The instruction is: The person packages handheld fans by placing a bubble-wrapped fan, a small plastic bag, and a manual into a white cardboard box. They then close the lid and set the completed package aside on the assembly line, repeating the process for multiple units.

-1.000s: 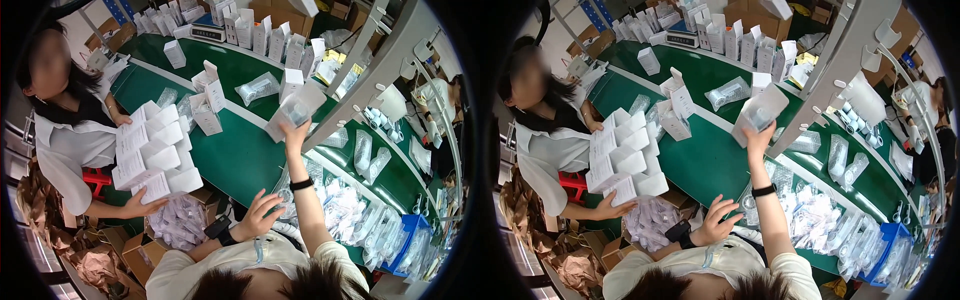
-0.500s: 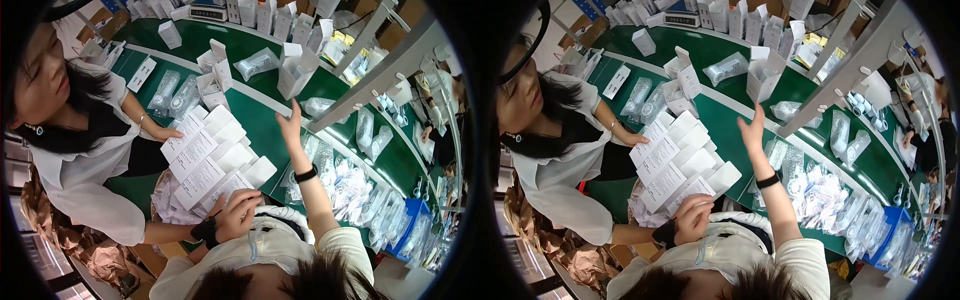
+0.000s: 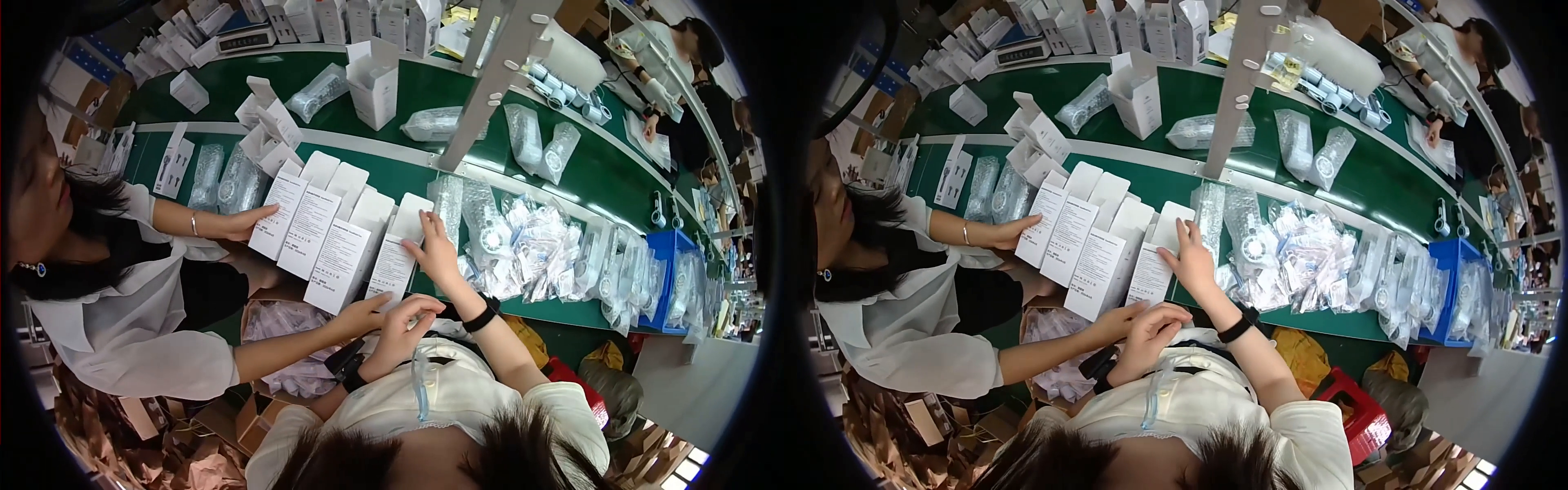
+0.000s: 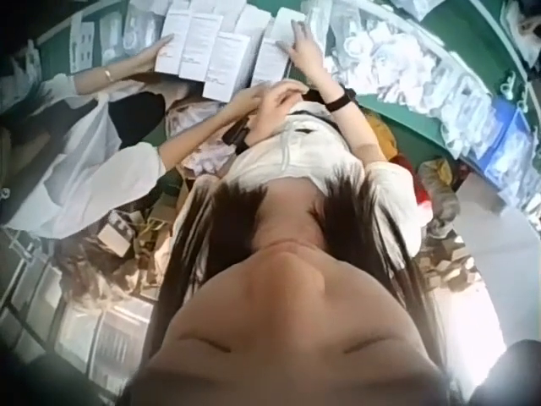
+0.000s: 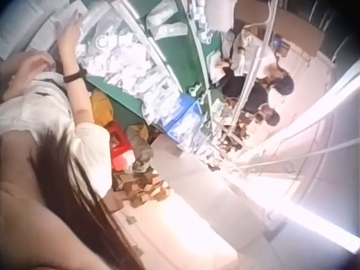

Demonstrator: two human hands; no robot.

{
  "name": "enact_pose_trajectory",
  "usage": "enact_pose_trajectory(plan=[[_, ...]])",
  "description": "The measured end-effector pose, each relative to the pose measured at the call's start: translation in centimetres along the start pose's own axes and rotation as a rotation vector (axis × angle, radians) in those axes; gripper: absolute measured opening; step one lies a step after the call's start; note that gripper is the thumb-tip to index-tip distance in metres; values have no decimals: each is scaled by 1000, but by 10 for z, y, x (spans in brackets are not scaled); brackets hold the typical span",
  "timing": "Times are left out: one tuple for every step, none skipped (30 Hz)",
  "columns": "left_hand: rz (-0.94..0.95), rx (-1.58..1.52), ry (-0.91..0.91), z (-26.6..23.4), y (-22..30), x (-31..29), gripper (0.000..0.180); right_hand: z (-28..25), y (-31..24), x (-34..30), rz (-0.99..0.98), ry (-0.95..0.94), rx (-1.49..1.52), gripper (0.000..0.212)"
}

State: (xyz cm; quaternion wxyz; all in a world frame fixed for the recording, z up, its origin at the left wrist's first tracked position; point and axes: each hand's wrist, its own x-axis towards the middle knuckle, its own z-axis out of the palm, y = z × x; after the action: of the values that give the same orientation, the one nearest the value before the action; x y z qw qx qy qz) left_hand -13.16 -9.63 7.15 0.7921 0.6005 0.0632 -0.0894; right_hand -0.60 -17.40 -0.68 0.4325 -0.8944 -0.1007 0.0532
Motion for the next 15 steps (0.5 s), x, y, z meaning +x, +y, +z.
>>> enact_pose_trajectory(plan=[[-18, 6, -3, 14, -7, -6, 17, 1, 14, 1, -84, -130, -93, 37], [-36, 11, -6, 27, -13, -11, 19, 0, 28, -5, -167, -260, -187, 35], [-29, 25, -26, 27, -9, -9, 19, -2, 23, 0, -165, -237, -183, 35], [86, 85, 39, 27, -4, -8, 19, -5, 18, 6, -136, -249, -140, 34], [199, 137, 111, 26, -1, -9, 20, -8, 12, 9, -109, -271, -99, 32], [314, 187, 180, 25, 2, -8, 20, -15, 7, 13, -81, -290, -59, 30], [319, 189, 159, 23, 7, -2, 20, -28, 6, 14, -75, -269, -59, 30], [424, 271, 360, 24, 10, -3, 26, -50, -5, 6, -202, -162, -36, 26], [528, 355, 558, 27, 14, -3, 33, -74, -14, -3, -328, -51, -11, 23], [529, 350, 551, 29, 17, 6, 33, -98, -19, -11, -324, -45, -16, 23], [510, 429, 537, 30, 21, 19, 46, -121, -24, -19, -356, -83, -63, 22], [493, 511, 519, 34, 26, 31, 59, -141, -25, -24, -388, -116, -107, 21], [496, 510, 508, 40, 28, 40, 59, -157, -24, -26, -383, -107, -110, 21], [477, 451, 400, 47, 29, 49, 64, -171, -21, -27, -481, -185, -122, 22], [457, 393, 291, 53, 30, 56, 70, -184, -18, -29, -578, -262, -134, 22]])
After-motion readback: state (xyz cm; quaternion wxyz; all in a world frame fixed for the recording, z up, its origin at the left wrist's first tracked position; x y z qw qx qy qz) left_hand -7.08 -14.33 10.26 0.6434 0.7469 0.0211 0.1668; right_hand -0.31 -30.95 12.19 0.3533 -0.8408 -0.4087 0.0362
